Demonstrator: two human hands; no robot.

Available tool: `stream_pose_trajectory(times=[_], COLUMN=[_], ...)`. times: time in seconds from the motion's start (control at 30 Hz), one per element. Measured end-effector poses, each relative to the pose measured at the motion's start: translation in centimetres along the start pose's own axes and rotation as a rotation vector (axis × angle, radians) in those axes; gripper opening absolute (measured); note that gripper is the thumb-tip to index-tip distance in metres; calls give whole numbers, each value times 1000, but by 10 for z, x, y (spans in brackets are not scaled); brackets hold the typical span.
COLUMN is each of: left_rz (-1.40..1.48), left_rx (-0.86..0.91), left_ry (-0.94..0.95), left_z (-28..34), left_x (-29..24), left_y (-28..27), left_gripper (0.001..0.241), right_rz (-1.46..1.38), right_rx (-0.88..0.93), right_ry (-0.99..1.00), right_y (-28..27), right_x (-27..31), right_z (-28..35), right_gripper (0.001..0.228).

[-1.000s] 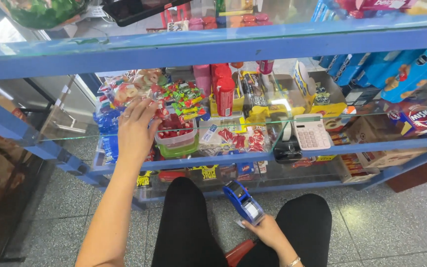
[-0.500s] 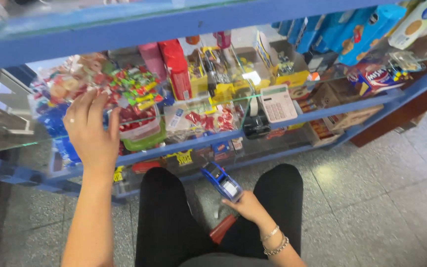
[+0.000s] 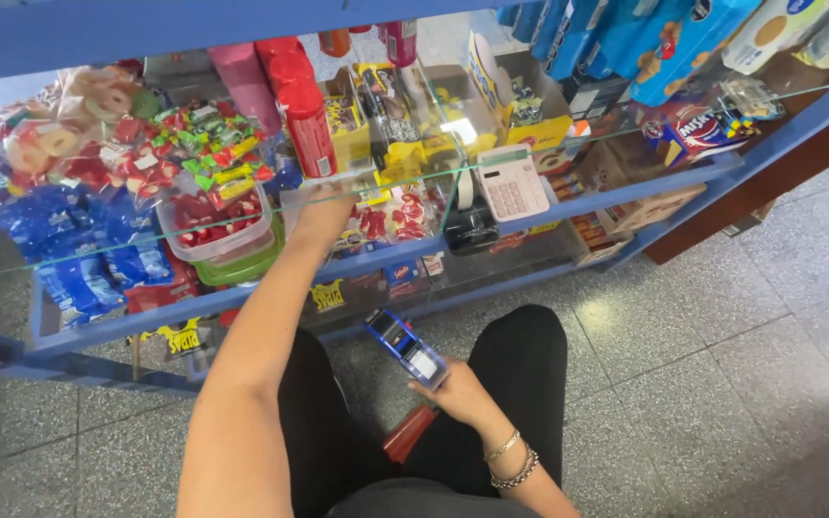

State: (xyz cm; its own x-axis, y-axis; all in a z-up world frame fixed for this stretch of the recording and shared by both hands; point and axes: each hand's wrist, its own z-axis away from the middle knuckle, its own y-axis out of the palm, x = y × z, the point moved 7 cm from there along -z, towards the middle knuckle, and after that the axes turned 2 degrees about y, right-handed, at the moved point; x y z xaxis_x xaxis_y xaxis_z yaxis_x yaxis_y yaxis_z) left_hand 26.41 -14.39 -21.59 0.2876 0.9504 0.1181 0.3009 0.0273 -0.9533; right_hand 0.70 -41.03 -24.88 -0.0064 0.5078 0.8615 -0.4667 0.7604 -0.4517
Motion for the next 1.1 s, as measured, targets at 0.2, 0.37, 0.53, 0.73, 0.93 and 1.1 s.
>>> stream_pose_trajectory(times=[0.2, 0.37, 0.53, 0.73, 0.93, 1.1], left_rz=[97, 831, 1089, 1926, 2301, 2302], left_rx=[166, 334, 8, -341, -276, -157], left_ry=[75, -555, -691, -961, -944, -829], left_z=[-52, 2, 47, 114, 145, 152], left_x=[40, 17, -9, -39, -73, -88], left_y=[68, -105, -166, -139, -133, -134], left_gripper=[27, 24, 17, 17, 38, 53], right_rz=[54, 57, -49, -460, -403, -415], right_rx=[-48, 66, 16, -135, -155, -123], right_ry=[42, 100, 71, -25, -91, -109], right_y=[-13, -5, -4, -12, -24, -30], right_x=[5, -5, -4, 1, 43, 83], right_z=[-3, -7, -7, 1, 15, 31], right_gripper=[46, 36, 42, 49, 31, 24])
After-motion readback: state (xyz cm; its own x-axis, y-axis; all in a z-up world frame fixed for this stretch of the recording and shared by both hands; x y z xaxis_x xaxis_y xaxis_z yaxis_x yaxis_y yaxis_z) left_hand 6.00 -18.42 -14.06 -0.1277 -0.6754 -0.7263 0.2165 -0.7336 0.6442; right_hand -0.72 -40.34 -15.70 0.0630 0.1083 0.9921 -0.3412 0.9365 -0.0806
